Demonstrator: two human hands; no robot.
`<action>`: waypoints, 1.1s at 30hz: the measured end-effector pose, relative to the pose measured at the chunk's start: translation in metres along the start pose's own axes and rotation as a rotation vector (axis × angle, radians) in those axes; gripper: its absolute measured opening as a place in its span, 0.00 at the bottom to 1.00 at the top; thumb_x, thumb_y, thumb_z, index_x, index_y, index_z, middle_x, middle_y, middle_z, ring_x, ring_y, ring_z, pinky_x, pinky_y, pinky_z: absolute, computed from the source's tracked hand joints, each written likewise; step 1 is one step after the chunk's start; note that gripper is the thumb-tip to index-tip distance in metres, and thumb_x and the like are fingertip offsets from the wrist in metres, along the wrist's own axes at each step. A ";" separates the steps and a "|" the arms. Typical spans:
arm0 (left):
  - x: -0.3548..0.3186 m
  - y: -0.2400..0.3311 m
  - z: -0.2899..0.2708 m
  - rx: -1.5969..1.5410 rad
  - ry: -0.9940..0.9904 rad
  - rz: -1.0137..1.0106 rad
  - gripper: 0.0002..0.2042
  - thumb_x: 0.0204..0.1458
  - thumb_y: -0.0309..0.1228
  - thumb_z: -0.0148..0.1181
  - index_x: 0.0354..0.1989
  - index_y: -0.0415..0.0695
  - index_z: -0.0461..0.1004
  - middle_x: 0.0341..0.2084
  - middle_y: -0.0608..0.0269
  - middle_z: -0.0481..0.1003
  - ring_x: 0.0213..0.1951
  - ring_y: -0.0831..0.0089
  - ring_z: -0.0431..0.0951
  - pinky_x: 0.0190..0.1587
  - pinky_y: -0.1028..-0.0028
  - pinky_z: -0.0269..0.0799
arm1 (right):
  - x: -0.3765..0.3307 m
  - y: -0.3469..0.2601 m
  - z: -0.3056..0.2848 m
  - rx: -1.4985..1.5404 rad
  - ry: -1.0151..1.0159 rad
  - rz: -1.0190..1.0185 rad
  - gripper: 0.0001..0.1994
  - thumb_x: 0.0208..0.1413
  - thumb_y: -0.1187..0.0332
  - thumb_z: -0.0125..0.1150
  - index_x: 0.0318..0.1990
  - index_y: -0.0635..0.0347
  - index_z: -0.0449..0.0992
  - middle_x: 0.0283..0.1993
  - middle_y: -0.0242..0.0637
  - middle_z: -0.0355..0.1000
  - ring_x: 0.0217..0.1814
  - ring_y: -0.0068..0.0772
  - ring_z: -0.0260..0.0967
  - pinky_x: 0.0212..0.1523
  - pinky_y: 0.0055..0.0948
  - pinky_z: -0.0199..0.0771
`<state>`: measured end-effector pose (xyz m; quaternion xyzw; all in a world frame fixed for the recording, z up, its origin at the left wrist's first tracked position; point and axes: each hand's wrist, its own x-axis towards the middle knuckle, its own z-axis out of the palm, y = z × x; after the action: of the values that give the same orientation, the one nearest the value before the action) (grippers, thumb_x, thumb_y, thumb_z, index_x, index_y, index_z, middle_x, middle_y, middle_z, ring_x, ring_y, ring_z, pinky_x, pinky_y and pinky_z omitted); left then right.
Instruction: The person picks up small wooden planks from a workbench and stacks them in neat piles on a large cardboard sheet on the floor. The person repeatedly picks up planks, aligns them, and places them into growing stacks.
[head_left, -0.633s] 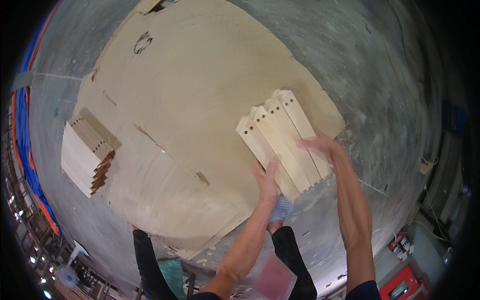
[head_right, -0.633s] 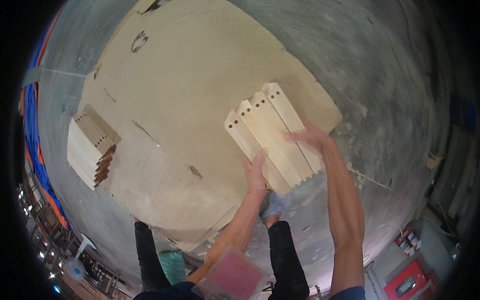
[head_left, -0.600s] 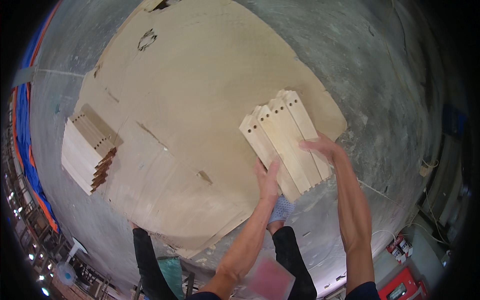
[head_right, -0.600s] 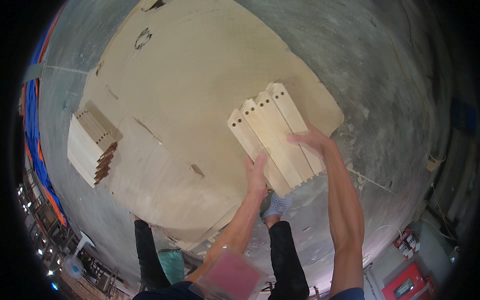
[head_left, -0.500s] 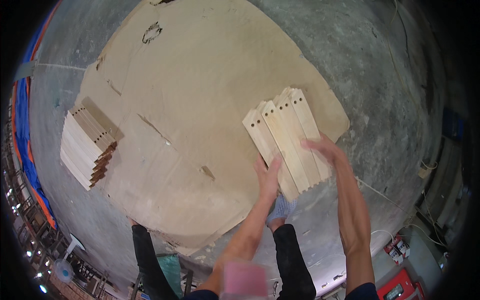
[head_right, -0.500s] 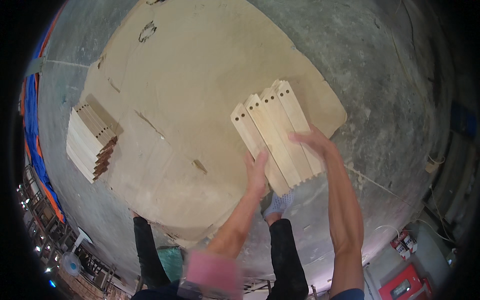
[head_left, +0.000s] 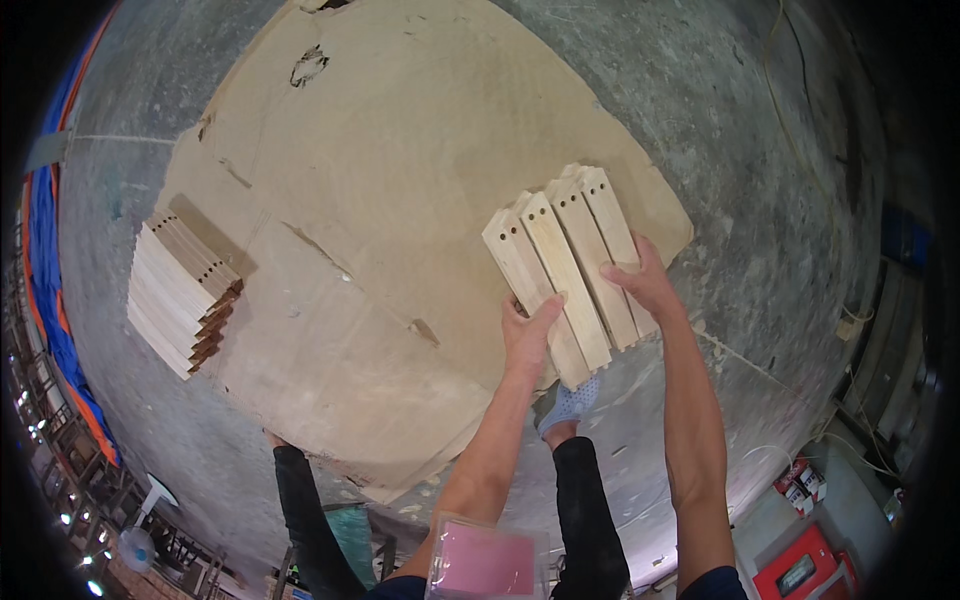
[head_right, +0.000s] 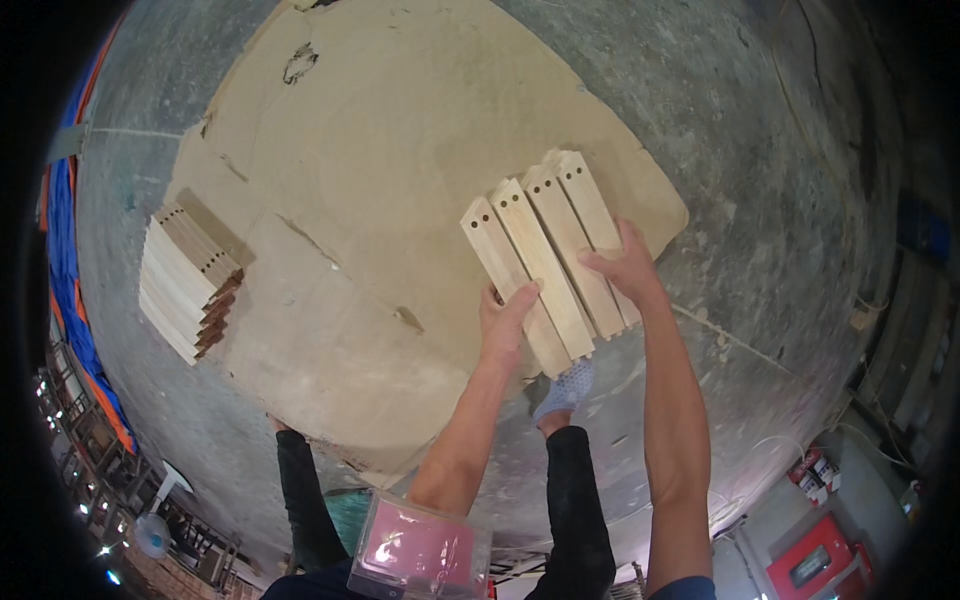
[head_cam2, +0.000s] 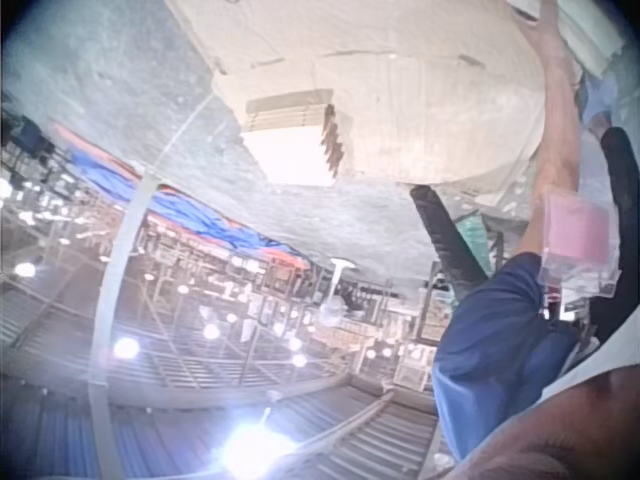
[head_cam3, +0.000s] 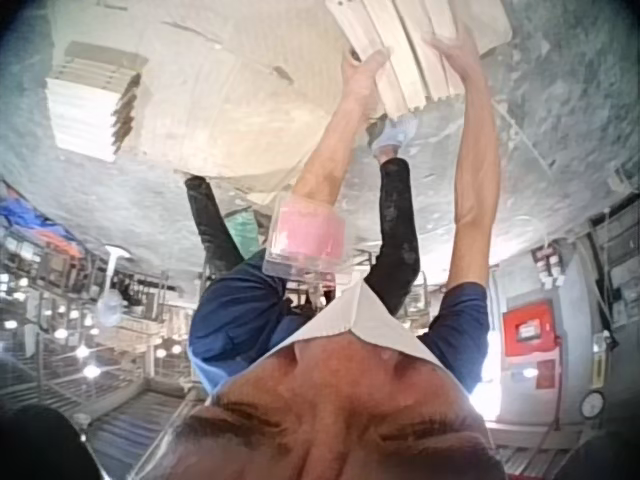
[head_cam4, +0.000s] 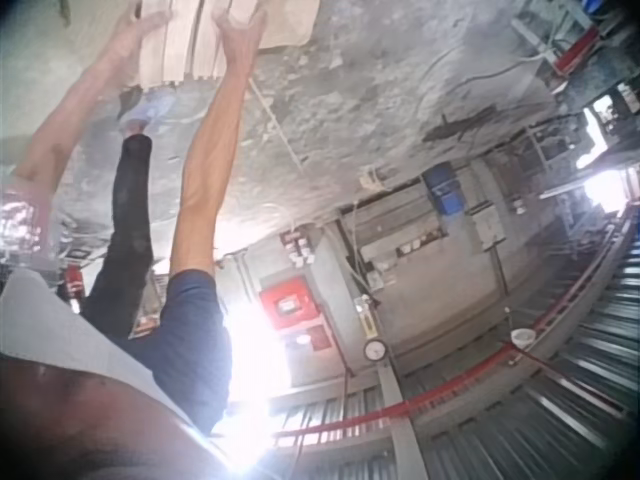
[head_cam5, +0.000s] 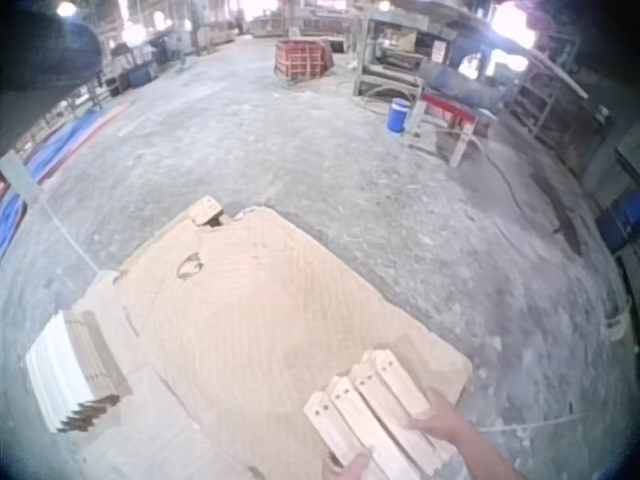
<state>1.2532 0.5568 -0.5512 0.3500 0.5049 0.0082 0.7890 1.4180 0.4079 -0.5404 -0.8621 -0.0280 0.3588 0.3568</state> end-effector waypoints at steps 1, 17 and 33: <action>0.000 0.002 -0.004 0.008 0.007 -0.003 0.36 0.48 0.35 0.73 0.59 0.29 0.59 0.49 0.47 0.72 0.50 0.64 0.77 0.54 0.67 0.74 | -0.003 -0.001 0.001 -0.057 0.058 0.022 0.48 0.43 0.52 0.77 0.68 0.69 0.60 0.72 0.55 0.56 0.72 0.46 0.58 0.70 0.39 0.58; 0.033 0.301 -0.205 1.733 -0.319 1.375 0.38 0.34 0.33 0.70 0.57 0.34 0.62 0.51 0.40 0.65 0.54 0.45 0.66 0.59 0.50 0.59 | -0.036 -0.258 0.126 0.505 -0.280 0.189 0.44 0.61 0.32 0.46 0.73 0.59 0.55 0.71 0.48 0.61 0.68 0.49 0.64 0.60 0.45 0.72; 0.218 0.506 -0.414 2.410 -0.847 1.482 0.36 0.41 0.36 0.70 0.59 0.38 0.63 0.57 0.49 0.65 0.63 0.53 0.63 0.71 0.56 0.53 | 0.080 -0.361 0.482 1.025 -0.765 0.260 0.46 0.48 0.59 0.75 0.72 0.59 0.54 0.70 0.52 0.59 0.67 0.56 0.64 0.61 0.66 0.68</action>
<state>1.2005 1.2440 -0.5415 0.9285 -0.3460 -0.1152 -0.0701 1.2443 0.9879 -0.5938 -0.3907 0.1263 0.6484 0.6411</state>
